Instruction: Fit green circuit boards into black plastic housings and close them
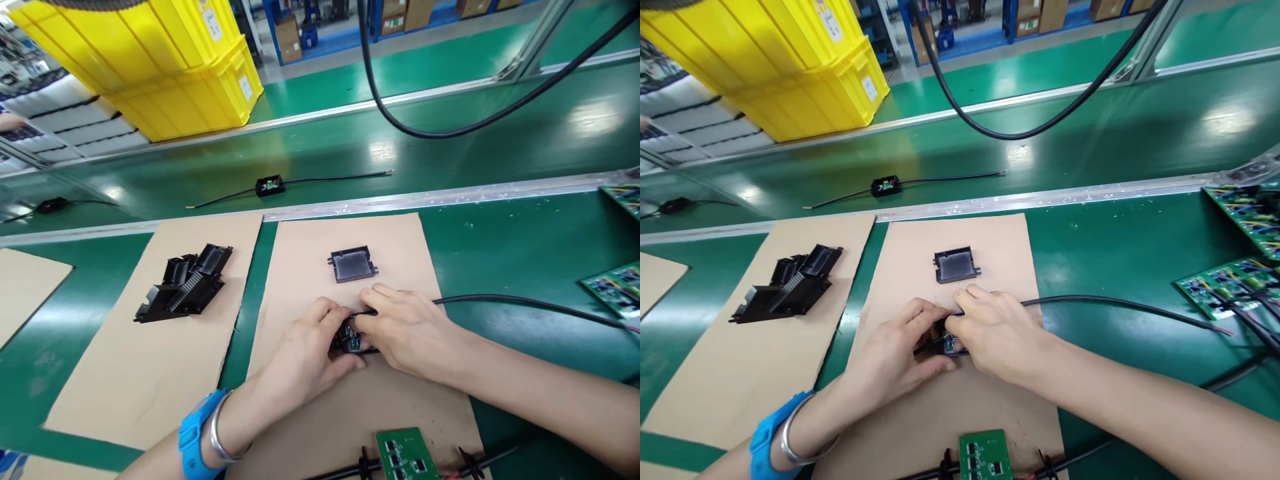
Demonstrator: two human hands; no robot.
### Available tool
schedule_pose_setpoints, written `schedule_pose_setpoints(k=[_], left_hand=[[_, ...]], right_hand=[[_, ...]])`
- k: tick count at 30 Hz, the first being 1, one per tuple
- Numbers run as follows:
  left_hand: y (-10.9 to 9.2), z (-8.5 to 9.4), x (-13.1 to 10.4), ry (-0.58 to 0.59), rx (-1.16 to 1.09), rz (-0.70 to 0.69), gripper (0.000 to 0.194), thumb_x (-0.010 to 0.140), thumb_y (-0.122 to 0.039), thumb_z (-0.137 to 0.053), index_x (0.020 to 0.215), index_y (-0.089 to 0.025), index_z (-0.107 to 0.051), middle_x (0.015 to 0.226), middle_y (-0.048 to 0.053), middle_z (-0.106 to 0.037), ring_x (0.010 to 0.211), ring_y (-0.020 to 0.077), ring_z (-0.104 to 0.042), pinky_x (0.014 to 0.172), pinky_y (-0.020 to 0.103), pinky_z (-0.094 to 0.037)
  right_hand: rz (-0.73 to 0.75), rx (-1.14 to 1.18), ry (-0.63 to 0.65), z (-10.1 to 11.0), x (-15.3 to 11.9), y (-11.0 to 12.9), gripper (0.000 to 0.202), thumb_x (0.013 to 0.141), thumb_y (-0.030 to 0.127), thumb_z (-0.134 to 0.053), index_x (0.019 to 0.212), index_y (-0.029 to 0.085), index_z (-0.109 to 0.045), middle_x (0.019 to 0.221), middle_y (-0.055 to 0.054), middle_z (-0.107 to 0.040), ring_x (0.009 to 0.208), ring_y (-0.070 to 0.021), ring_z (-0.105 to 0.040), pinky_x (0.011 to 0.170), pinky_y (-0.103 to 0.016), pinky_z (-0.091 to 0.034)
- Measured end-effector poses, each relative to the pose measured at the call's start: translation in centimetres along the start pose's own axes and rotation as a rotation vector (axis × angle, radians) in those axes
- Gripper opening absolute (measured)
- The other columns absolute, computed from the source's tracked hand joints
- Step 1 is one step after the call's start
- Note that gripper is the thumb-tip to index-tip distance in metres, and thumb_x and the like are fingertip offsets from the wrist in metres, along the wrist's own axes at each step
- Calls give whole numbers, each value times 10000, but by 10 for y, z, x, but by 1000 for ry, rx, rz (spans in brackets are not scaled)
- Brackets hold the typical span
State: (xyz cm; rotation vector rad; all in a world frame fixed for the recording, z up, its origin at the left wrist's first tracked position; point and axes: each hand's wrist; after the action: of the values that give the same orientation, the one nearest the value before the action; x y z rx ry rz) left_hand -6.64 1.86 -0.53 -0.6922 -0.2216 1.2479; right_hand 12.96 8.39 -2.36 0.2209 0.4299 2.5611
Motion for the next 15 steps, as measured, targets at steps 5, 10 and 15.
schedule_pose_setpoints(k=[5,10,15], left_hand=[[3,20,-8,174,-195,191,427,841,-474,-634,1137,-183,-539,990,67,-631,807,198,-624,661,321,-534],[18,21,7,565,-726,480,485,873,-616,-481,829,-140,-561,693,34,-627,506,97,-539,449,210,-440],[13,24,13,532,-731,508,387,823,-528,-601,798,-143,-572,657,5,-605,484,72,-486,440,184,-371]], right_hand=[[-12,14,12,0,-1,0,109,845,126,-582,795,215,-621,847,-38,-533,807,-189,-480,549,-307,-196],[1,23,-1,-2,-1,-3,62,859,184,-612,817,227,-624,838,-24,-547,822,-193,-491,556,-313,-220],[13,50,-28,-5,-2,-4,43,860,211,-631,822,232,-626,847,-16,-553,842,-189,-498,548,-311,-211]])
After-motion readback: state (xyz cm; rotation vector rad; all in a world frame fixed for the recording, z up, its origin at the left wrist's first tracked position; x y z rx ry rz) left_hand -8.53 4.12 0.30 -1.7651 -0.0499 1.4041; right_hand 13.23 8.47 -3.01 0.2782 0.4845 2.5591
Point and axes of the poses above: each hand's wrist, its own x-axis towards the middle knuckle, its own z-axis out of the back of the hand, y = z × x
